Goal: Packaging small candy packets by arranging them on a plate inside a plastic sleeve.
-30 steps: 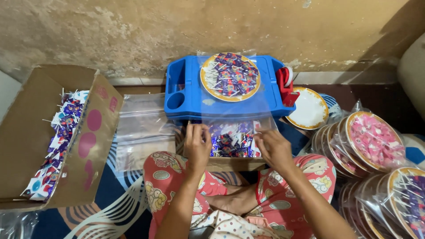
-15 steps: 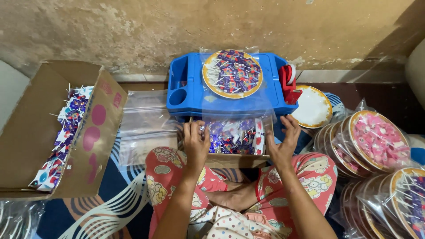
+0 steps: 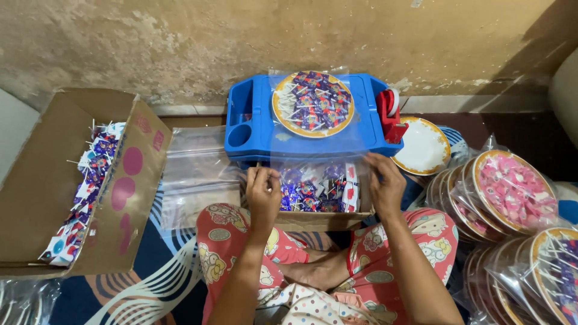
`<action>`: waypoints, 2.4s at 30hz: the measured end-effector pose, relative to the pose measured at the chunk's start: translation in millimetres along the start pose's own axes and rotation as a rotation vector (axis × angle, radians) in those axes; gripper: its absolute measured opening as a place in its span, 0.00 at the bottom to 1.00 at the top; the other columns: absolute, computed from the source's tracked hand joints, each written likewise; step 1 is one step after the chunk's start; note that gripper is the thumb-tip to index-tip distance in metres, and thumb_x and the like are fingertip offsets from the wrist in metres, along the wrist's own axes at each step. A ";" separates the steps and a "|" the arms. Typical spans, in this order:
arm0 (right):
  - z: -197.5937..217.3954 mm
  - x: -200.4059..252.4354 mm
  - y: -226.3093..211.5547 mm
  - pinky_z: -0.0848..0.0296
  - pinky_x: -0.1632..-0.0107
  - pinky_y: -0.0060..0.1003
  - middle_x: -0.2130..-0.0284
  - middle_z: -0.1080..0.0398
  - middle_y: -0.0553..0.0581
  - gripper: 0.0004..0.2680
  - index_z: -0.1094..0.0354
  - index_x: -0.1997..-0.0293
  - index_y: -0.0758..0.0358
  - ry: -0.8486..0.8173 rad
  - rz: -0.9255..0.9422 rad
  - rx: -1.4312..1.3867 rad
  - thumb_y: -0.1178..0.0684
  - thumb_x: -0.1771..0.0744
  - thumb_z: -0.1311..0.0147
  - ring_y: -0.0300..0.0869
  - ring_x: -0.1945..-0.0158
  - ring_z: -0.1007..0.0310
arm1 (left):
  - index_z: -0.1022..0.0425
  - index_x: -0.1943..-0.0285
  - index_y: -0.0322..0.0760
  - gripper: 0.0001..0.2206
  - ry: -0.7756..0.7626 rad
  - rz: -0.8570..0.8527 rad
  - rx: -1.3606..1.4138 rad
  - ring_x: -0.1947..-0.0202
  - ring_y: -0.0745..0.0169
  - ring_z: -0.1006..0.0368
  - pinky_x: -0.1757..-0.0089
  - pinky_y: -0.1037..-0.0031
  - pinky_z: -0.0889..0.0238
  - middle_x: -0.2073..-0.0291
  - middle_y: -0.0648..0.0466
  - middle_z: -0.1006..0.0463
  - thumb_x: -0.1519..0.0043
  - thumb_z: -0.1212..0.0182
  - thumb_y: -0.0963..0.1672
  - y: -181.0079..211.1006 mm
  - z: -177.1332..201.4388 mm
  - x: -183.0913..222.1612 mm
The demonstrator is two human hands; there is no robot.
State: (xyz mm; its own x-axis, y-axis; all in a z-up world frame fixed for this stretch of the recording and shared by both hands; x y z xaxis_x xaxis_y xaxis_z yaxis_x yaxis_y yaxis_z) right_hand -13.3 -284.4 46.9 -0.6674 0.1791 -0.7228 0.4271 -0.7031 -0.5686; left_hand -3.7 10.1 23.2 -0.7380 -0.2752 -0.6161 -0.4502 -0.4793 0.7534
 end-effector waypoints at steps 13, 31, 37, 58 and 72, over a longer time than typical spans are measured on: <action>33.2 23.1 -35.1 0.24 0.55 0.46 0.60 0.21 0.58 0.09 0.20 0.58 0.58 0.034 0.079 -0.009 0.68 0.34 0.43 0.55 0.59 0.21 | 0.27 0.69 0.42 0.09 -0.134 -0.104 -0.079 0.66 0.52 0.22 0.64 0.69 0.29 0.64 0.55 0.24 0.44 0.44 0.34 32.7 43.1 9.6; 27.5 -5.9 19.6 0.31 0.43 0.48 0.51 0.25 0.66 0.09 0.25 0.44 0.64 -0.169 -0.145 -0.242 0.55 0.30 0.44 0.55 0.47 0.25 | 0.26 0.38 0.27 0.25 -0.758 0.304 0.040 0.43 0.12 0.34 0.46 0.38 0.37 0.47 0.18 0.27 0.44 0.30 0.45 -33.6 38.4 -83.1; -54.8 -41.5 91.9 0.24 0.47 0.54 0.45 0.33 0.81 0.16 0.37 0.33 0.71 -0.240 -0.600 -0.372 0.56 0.29 0.46 0.65 0.44 0.28 | 0.30 0.32 0.32 0.27 -0.572 0.570 0.113 0.39 0.35 0.30 0.47 0.50 0.30 0.41 0.33 0.26 0.35 0.33 0.51 -141.2 -73.3 -124.2; -81.6 -72.3 94.2 0.28 0.76 0.26 0.74 0.29 0.55 0.10 0.24 0.49 0.67 -0.048 -0.899 -0.506 0.59 0.35 0.38 0.33 0.76 0.31 | 0.36 0.45 0.35 0.14 -0.368 0.976 0.643 0.57 0.48 0.23 0.58 0.60 0.26 0.59 0.42 0.25 0.31 0.46 0.49 -112.8 -146.7 -119.1; -61.9 7.8 -24.2 0.35 0.36 0.59 0.37 0.33 0.71 0.20 0.37 0.35 0.69 -0.625 -1.312 -1.233 0.46 0.32 0.54 0.58 0.33 0.34 | 0.35 0.38 0.43 0.15 -0.341 0.903 0.851 0.56 0.45 0.20 0.52 0.55 0.24 0.57 0.39 0.20 0.31 0.43 0.48 -77.5 -143.1 -118.5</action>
State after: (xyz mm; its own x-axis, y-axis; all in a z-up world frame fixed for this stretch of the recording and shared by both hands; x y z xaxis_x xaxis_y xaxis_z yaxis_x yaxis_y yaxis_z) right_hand 8.9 -223.4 30.8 -0.8590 -0.3205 0.3994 -0.5118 0.5117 -0.6901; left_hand 190.5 -39.4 5.0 -0.9813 0.0642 0.1813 0.1897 0.4788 0.8572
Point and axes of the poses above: each hand's wrist, its own x-axis away from the middle knuckle, its own z-axis out of the back of the hand, y = z × x, the point moved 3 cm from there along -x, towards the middle knuckle
